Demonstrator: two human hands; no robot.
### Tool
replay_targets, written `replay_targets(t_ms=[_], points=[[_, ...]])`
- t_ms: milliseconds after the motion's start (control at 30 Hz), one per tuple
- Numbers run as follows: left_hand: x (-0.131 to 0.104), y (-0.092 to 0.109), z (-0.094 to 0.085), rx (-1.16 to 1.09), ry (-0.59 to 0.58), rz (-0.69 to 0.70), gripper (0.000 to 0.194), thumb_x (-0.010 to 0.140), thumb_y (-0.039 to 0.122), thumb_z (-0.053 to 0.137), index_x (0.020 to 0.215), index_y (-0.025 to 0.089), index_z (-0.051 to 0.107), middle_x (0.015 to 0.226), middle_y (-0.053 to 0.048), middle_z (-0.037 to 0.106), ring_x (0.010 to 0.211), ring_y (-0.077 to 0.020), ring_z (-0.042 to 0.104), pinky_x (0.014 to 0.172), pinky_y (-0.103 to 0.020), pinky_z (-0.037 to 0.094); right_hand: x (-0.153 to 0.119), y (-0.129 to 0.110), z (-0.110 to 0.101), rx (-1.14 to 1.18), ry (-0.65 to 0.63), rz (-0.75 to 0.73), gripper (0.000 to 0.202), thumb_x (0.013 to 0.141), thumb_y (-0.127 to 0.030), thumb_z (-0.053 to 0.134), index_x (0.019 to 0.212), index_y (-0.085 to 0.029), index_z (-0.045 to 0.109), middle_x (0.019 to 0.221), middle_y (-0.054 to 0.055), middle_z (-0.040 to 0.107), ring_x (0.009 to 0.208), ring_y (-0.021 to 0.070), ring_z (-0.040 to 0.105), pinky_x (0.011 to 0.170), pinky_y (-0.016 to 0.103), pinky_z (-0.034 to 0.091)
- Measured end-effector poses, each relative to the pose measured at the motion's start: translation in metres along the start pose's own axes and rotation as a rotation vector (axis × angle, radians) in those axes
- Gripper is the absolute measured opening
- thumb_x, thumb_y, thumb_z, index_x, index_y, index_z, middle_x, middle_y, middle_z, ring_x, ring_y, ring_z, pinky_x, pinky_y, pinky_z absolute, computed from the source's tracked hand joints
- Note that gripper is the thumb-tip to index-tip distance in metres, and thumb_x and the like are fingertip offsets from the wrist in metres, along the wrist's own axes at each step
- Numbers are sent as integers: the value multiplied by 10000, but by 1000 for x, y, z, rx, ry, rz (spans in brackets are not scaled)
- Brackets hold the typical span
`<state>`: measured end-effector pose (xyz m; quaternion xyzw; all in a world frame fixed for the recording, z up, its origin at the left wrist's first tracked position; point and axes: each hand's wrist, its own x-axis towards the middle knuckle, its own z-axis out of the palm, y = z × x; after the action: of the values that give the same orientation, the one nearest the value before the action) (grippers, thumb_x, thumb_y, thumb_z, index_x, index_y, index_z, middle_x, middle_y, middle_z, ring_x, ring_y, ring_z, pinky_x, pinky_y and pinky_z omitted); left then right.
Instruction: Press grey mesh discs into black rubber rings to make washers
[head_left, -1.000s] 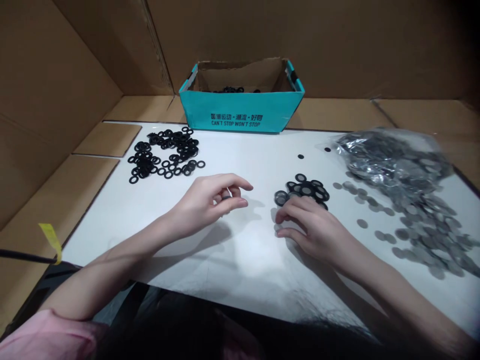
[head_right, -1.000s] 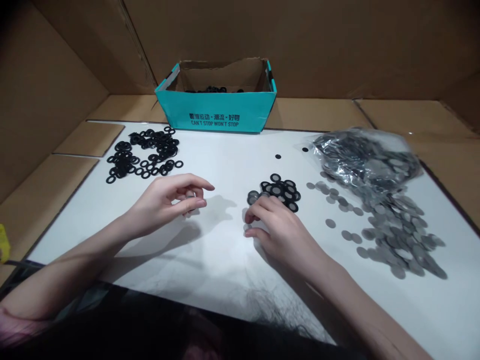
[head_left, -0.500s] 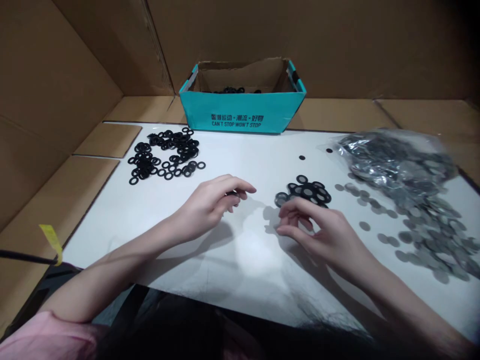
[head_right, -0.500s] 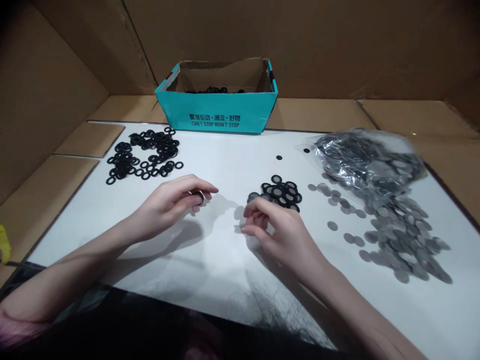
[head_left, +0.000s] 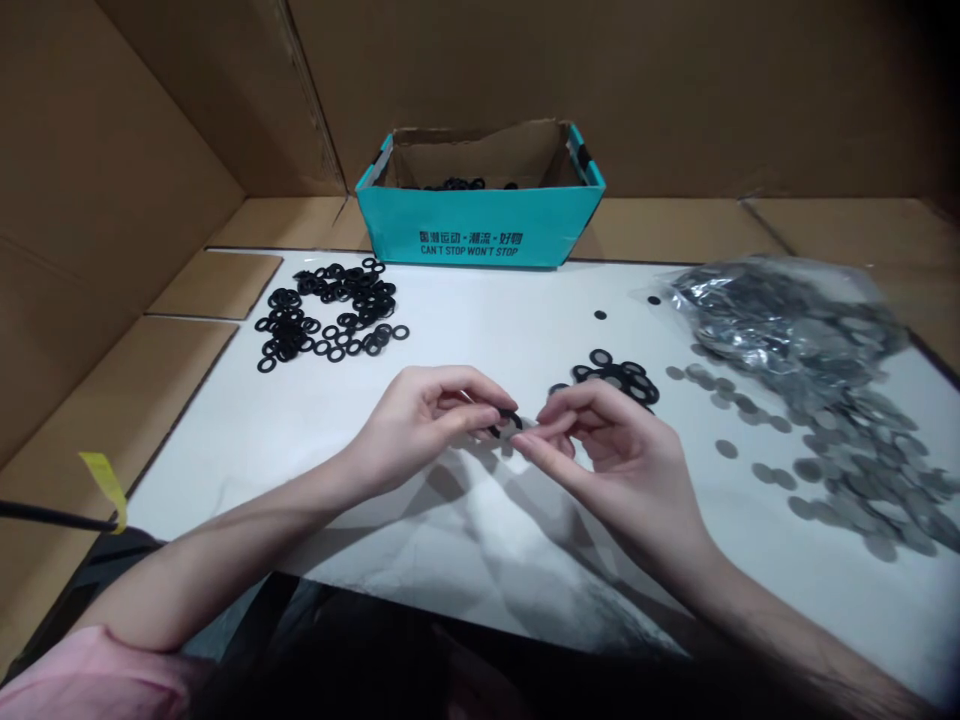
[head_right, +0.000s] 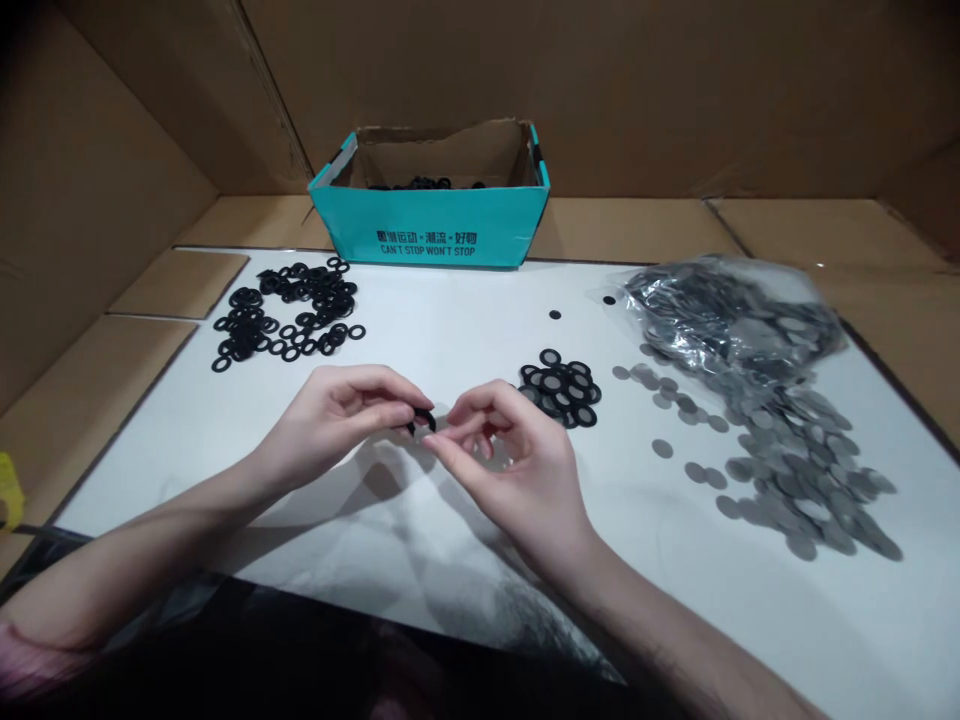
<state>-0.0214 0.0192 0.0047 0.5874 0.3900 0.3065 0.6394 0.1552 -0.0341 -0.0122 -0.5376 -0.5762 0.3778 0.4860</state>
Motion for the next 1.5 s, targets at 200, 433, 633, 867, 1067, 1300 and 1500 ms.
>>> replay_targets(t_ms=[200,433,633,867,1067,1300,1500], points=[[-2,-2,0,-67,-48,14,81,773,130,714,844,104,687,826,-27,702,705,-103,679,683,-179,552,-1,4,-1,21,31,-2,157,758,-251,738,795,-206,592,673,-13,616,611,122,580,559,259,449],[-3,-1,2,67,-36,22,114,790,189,710,859,104,679,870,-51,714,760,-131,686,686,-190,545,2,7,-3,-208,-147,-131,175,883,-236,573,718,-186,602,653,9,574,600,121,511,559,272,398],[-2,1,1,77,-83,-47,121,777,188,718,858,105,683,805,-48,722,753,-135,687,684,-194,533,1,7,-4,-119,-178,-112,219,880,-246,568,673,-192,524,628,-10,499,585,113,464,541,259,376],[-2,4,-2,-13,-283,-121,99,835,167,655,790,101,595,684,-15,637,638,-91,613,608,-181,490,0,11,-4,32,-315,-40,254,906,-320,528,690,-190,506,669,18,557,636,142,535,589,280,426],[-8,6,-1,64,-270,-49,162,891,260,623,824,121,573,690,-10,620,637,-92,593,588,-178,464,0,8,-7,116,-331,-17,330,921,-417,524,684,-199,455,648,-2,498,607,127,490,544,261,391],[-13,5,-1,92,-223,-16,182,908,285,609,833,124,570,668,-10,636,618,-89,608,575,-165,474,-1,5,-9,91,-347,-67,331,934,-391,510,670,-198,455,619,-11,478,575,115,450,518,251,364],[-9,7,-3,72,-323,-91,159,918,239,580,821,114,560,639,-11,614,592,-87,589,577,-177,486,-3,5,-10,42,-332,-85,313,934,-357,511,670,-196,461,621,-10,486,575,112,454,524,250,369]])
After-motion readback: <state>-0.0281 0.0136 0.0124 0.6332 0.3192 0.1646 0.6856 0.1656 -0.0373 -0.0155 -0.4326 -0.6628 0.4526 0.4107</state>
